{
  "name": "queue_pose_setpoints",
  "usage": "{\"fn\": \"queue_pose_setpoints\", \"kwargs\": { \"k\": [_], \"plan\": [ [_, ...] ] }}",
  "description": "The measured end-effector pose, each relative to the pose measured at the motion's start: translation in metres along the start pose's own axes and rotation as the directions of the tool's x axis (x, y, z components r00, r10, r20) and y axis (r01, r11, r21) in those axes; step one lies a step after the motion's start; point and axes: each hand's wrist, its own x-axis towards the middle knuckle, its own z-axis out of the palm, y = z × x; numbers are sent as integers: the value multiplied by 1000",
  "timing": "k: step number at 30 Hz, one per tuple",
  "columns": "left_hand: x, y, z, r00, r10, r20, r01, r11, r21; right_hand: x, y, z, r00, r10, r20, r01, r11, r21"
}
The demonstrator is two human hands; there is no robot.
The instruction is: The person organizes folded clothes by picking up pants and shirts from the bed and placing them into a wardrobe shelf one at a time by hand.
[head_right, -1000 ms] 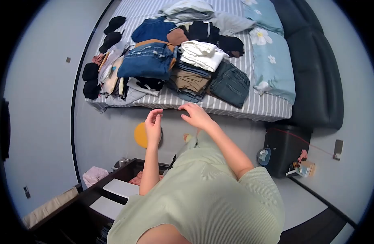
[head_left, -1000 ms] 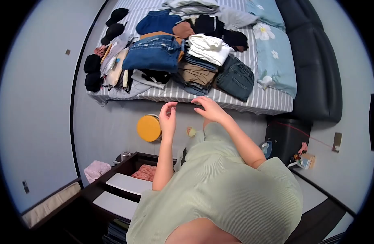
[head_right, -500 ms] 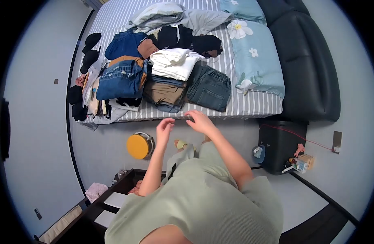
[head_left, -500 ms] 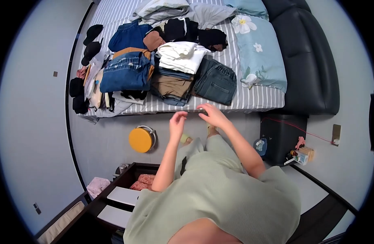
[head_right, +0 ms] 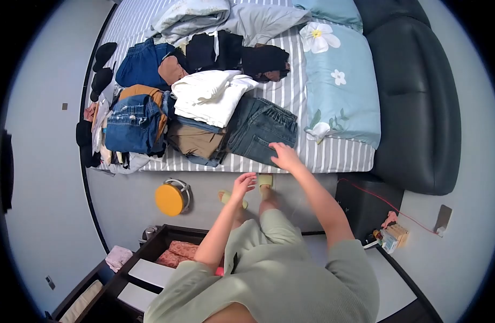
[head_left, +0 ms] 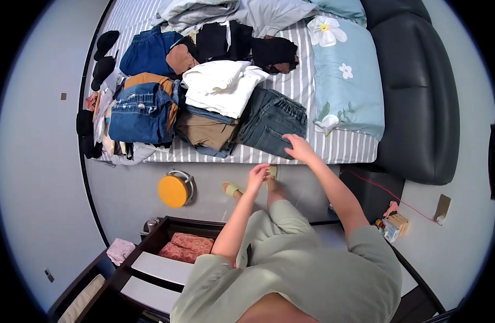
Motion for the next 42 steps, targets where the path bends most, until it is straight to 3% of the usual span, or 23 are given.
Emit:
{"fn": "queue_pose_setpoints", "kwargs": {
  "k": [5, 9, 10, 13, 17, 18, 21, 24, 28, 31, 35, 36, 39, 42],
  "plan": [
    [49, -17, 7, 987, -156, -48, 141, 962, -232, 54, 47, -7, 994, 28, -107, -38, 996, -87],
    [95, -50, 5, 979, 31, -201, -15, 996, 83, 99, 63, -23, 975, 49, -219, -72, 993, -98],
    [104, -54, 2, 981, 50, -185, -39, 997, 66, 108, 67, -27, 969, 54, -240, -83, 991, -110],
    [126, -55, 5, 961, -35, -276, 35, 999, -6, 135, 75, -35, 982, 65, -177, -97, 979, -178],
    [139, -54, -1, 952, -187, -241, 136, 967, -215, 158, 76, -36, 986, 155, 62, -133, 954, -268],
    [139, -52, -2, 949, -221, -225, 147, 941, -304, 162, 79, -34, 993, 113, 36, -98, 950, -298],
    [139, -51, -1, 950, -267, -163, 155, 855, -495, 172, 88, -36, 990, 66, 126, -48, 989, -141],
    [142, -50, 0, 966, -225, -131, 120, 831, -544, 169, 89, -44, 982, -141, 128, 146, 989, -31],
    [144, -48, 6, 962, -242, -123, 126, 799, -587, 170, 94, -37, 959, -277, -62, 279, 960, 34],
    [149, -50, 2, 964, -249, -97, 140, 780, -610, 179, 99, -36, 972, -229, 44, 221, 966, 133],
    [137, -28, 11, 969, -238, -71, 141, 762, -632, 190, 108, -37, 959, -220, 178, 209, 975, 78],
    [135, -29, 14, 968, -228, -106, 119, 785, -608, 190, 104, -40, 951, -253, 179, 223, 960, 171],
    [128, -30, 15, 965, -245, -99, 148, 813, -564, 174, 91, -51, 964, -176, 202, 137, 972, 191],
    [97, -22, 25, 997, -66, -48, 28, 824, -566, 144, 99, -50, 980, -78, 185, 33, 971, 235]
  ]
}}
